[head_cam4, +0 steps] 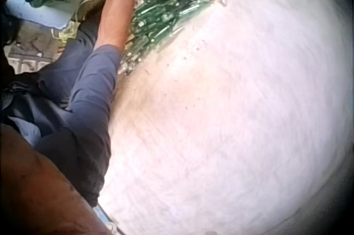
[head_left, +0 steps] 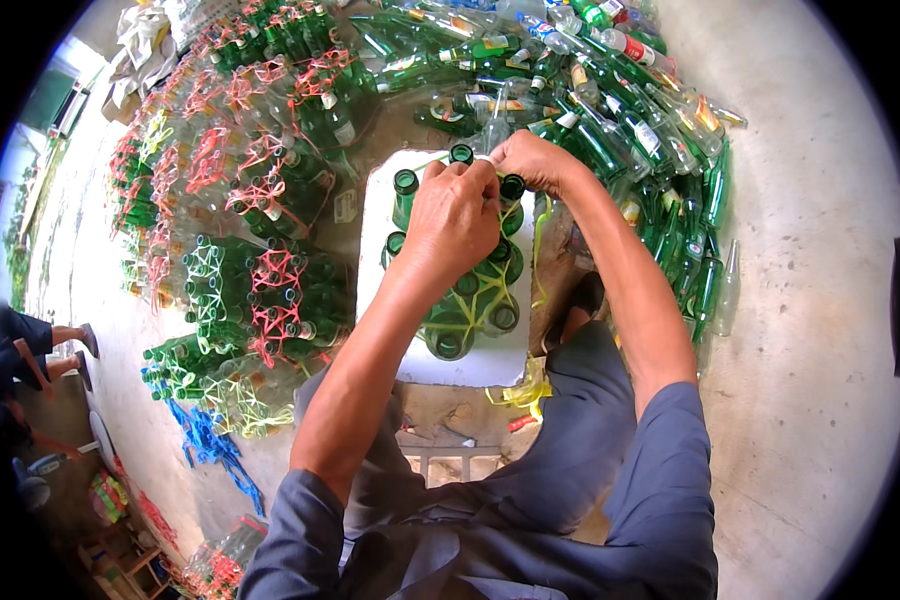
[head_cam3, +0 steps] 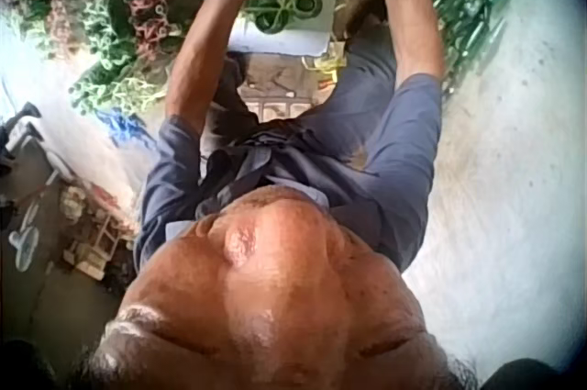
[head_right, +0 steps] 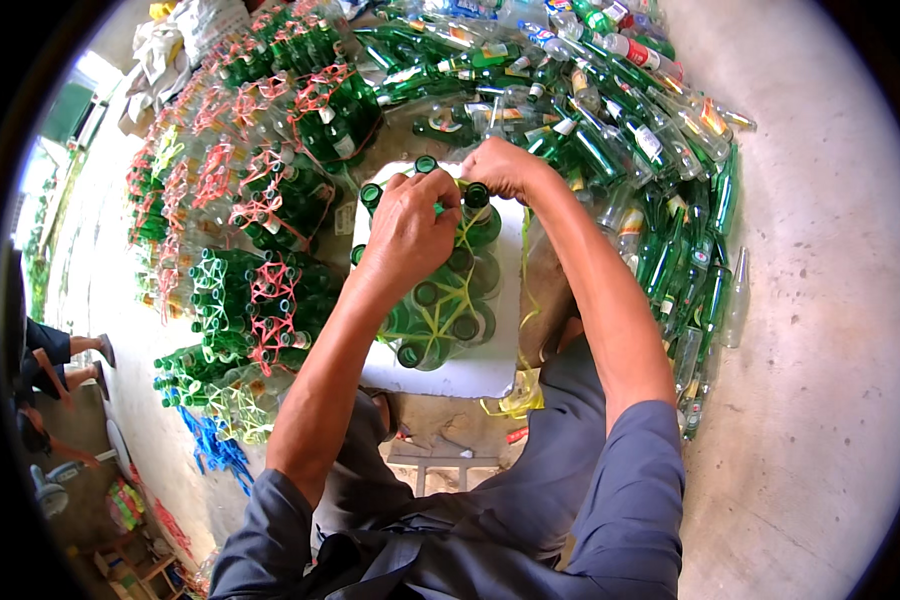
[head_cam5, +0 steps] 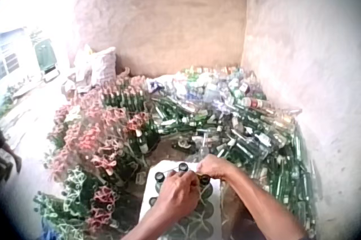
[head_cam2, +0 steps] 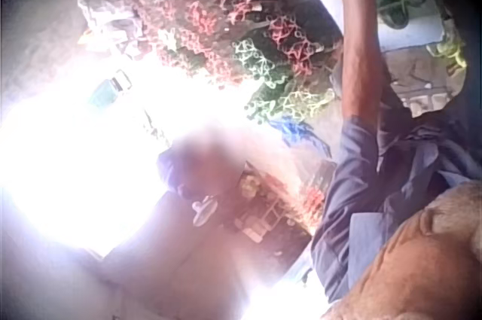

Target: The person bundles green glass bottles together by hand using a yellow plastic ribbon, wrapping the ribbon around the bottle necks and tying a knot.

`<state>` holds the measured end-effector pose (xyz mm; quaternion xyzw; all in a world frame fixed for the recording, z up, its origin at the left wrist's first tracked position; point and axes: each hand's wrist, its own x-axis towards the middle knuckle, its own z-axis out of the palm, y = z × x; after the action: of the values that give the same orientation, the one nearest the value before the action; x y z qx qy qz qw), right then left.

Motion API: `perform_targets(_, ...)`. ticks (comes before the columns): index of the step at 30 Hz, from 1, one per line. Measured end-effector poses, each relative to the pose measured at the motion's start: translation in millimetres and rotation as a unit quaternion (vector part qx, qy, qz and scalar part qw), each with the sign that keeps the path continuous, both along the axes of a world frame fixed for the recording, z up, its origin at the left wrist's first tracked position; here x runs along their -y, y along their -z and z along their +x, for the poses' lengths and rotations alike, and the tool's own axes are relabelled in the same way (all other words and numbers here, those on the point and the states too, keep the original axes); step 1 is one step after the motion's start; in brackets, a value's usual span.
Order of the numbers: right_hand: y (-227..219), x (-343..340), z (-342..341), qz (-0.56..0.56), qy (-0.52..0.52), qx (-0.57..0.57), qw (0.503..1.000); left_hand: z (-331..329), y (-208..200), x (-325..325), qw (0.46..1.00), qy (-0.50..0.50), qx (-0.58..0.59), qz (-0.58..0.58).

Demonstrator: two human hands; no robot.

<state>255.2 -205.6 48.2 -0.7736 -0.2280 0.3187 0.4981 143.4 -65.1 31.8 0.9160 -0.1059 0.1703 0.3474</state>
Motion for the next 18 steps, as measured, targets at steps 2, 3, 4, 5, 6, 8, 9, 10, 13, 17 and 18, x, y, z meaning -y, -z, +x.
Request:
perform_targets(2, -3, 4, -4, 0.031, 0.005, 0.009, 0.999, -4, -2, 2, 1.000, -0.015, 0.014, 0.012)
perform_targets(3, -4, 6, -5, 0.046, 0.007, 0.013, 0.999, -6, -4, 3, 0.999, -0.022, 0.021, 0.018)
perform_targets(4, -6, 7, -8, 0.048, 0.012, 0.013, 0.999, -10, -6, 4, 0.999, -0.034, 0.028, 0.020)
perform_targets(5, -8, 8, -10, 0.050, 0.017, 0.013, 0.999, -14, -9, 5, 0.998, -0.047, 0.034, 0.022)
perform_targets(6, -10, 8, -11, 0.054, 0.023, 0.010, 0.998, -17, -12, 6, 0.997, -0.059, 0.040, 0.024)
perform_targets(8, -10, 11, -15, 0.062, 0.041, -0.001, 0.997, -27, -19, 10, 0.992, -0.087, 0.074, 0.043)
perform_targets(9, -2, 12, -13, 0.053, 0.052, -0.014, 0.997, -30, -22, 11, 0.989, -0.102, 0.091, 0.052)
perform_targets(10, 5, 12, -11, 0.045, 0.060, -0.028, 0.997, -33, -22, 10, 0.991, -0.099, 0.081, 0.042)
perform_targets(13, 41, 16, 3, 0.009, 0.088, -0.075, 0.993, -37, -23, 9, 0.995, -0.090, 0.046, 0.008)
perform_targets(17, 48, 18, 2, 0.050, 0.116, -0.117, 0.985, -40, -25, 14, 0.995, -0.100, -0.006, -0.016)
perform_targets(18, 50, 19, 3, 0.059, 0.125, -0.129, 0.982, -42, -25, 15, 0.994, -0.107, -0.018, -0.016)
